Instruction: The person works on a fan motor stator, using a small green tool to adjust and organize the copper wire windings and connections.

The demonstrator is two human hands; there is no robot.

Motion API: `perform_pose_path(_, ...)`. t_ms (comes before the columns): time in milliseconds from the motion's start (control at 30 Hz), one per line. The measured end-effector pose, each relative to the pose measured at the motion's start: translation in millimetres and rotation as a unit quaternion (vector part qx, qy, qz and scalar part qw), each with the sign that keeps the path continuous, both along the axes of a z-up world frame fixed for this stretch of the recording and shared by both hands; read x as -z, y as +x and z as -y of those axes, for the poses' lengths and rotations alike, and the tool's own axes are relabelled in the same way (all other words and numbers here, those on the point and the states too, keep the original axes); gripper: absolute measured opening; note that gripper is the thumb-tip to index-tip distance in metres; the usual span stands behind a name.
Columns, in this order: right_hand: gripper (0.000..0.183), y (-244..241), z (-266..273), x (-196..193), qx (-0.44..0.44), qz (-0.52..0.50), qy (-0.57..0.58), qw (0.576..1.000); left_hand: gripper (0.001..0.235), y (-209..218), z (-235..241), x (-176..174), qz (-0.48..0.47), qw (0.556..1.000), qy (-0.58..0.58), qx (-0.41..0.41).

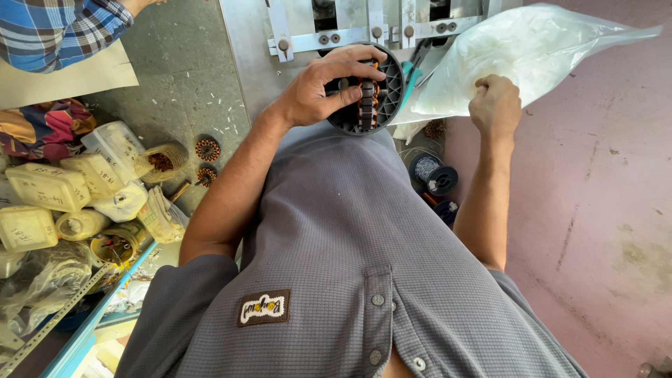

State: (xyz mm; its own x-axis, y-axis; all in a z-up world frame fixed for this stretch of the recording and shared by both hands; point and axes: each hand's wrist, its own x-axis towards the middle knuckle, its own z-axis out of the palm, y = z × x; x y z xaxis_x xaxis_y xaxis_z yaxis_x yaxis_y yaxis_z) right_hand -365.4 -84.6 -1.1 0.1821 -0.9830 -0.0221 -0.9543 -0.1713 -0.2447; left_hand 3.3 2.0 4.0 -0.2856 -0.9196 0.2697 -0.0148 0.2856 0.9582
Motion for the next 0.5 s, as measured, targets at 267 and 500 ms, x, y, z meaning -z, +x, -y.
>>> perform_pose_path(267, 0.014, 15.8, 6.1, 18.9, 0.102, 0.044, -0.019, 0.994, 0.027, -3.4, -1.6, -0.2, 0.003, 1.000, 0.022, -0.016)
perform_pose_path(500, 0.019, 4.6, 21.3, 23.6, 0.125, 0.028, 0.055, 0.990, 0.026, -5.8, -2.3, 4.3, -0.013, 0.999, 0.034, -0.011)
